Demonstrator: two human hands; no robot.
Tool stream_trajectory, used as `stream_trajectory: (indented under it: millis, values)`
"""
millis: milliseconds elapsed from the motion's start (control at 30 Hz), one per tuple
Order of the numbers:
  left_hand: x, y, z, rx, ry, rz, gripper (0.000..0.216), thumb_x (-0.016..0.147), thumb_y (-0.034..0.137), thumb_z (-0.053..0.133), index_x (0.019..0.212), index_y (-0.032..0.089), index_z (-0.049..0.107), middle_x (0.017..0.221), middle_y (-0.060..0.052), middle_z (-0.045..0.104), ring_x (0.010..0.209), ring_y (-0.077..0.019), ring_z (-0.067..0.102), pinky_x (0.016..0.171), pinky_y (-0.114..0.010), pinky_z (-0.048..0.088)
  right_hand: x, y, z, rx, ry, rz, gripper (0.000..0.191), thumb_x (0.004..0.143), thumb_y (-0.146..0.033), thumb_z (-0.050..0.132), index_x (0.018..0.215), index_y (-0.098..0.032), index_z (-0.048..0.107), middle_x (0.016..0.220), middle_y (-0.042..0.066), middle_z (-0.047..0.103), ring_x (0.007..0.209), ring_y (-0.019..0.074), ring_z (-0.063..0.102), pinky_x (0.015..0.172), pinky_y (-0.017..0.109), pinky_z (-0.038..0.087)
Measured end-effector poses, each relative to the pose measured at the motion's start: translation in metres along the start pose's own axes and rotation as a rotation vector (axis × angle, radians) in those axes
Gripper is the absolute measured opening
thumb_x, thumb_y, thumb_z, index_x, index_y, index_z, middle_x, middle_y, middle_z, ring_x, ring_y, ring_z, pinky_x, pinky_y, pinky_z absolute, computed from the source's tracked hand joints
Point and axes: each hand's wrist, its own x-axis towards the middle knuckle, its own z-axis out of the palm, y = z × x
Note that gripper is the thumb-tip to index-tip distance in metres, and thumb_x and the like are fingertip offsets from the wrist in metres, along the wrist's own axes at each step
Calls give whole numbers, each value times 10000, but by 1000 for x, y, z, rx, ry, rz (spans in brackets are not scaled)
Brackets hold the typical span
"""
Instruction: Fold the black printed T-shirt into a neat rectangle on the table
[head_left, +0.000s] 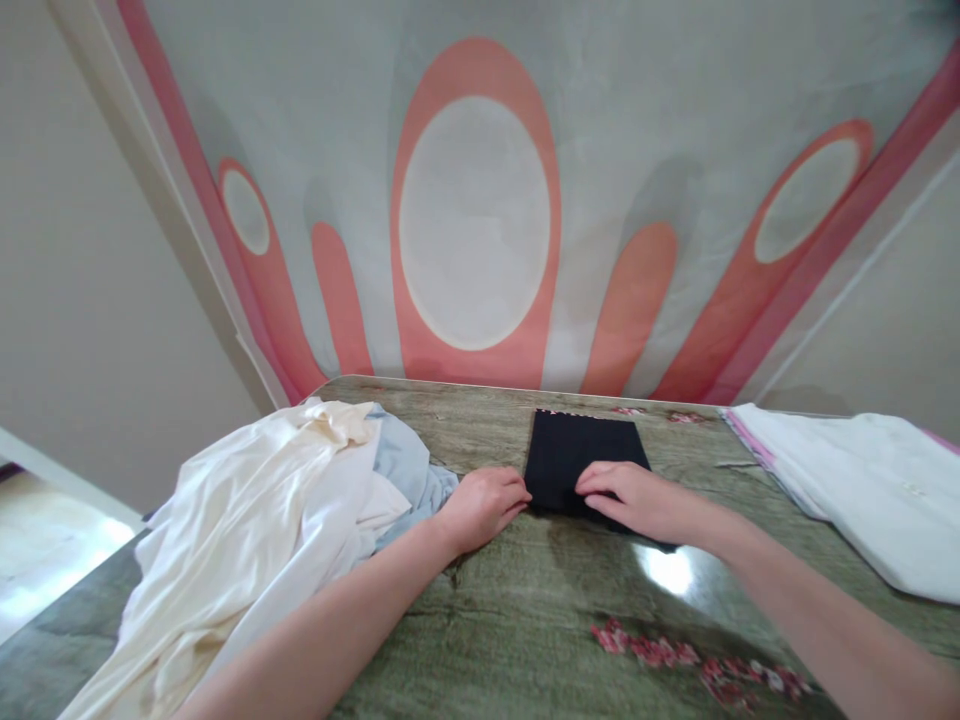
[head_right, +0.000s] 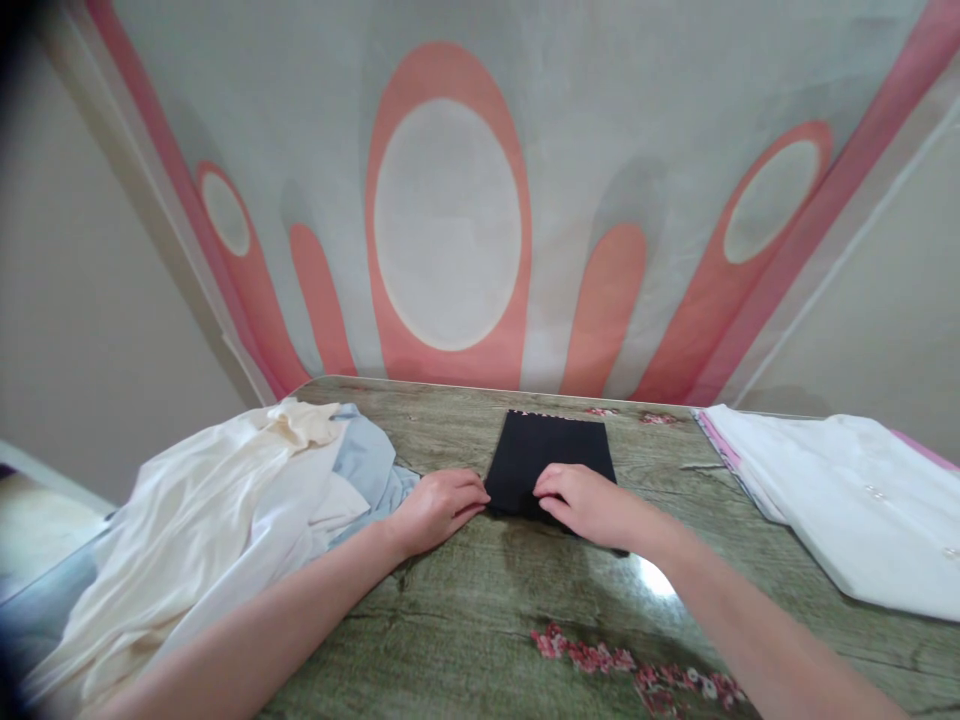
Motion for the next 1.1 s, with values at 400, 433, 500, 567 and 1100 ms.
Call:
stream_trajectory:
  millis: [400, 433, 500, 567, 1100]
  values:
    - [8, 16, 6, -103, 6, 34, 237, 892, 231, 420, 1073, 208, 571, 1026, -56, 559, 967, -169, 508, 871, -307, 406, -99, 35, 25, -108, 261, 103, 267, 851, -305, 484, 1083, -222, 588, 1095, 77, 570, 1017, 205, 537, 893, 368, 443]
    - [9, 16, 7, -102, 8, 21, 221, 891, 231, 424, 1038, 205, 587, 989, -55, 557, 941, -166, 510, 854, -301, 412, -101, 36, 29, -110, 295, 100, 257, 860, -290, 470, 1079, -220, 585, 1081, 77, 573, 1012, 202, 536, 890, 369, 443]
    - [10, 15, 8, -103, 13, -1, 194, 884, 233, 441, 993, 198, 598, 945, -52, 550, 915, -164, 507, 835, -294, 418, -101, 39, 34, -109, 355, 95, 233, 871, -264, 449, 1054, -216, 584, 1051, 77, 578, 998, 196, 539, 882, 369, 445]
    - [11, 14, 8, -104, 14, -15, 170, 877, 229, 456, 962, 194, 599, 931, -50, 542, 906, -163, 502, 826, -290, 419, -102, 41, 37, -100, 387, 92, 206, 866, -260, 464, 1024, -215, 587, 1032, 74, 579, 982, 193, 541, 871, 365, 447]
    - [10, 15, 6, -133, 24, -9, 191, 885, 247, 437, 996, 206, 587, 980, -56, 535, 933, -169, 497, 846, -308, 418, -112, 41, 22, -25, 352, 113, 138, 848, -217, 488, 877, -208, 623, 882, 46, 584, 818, 153, 567, 747, 296, 468]
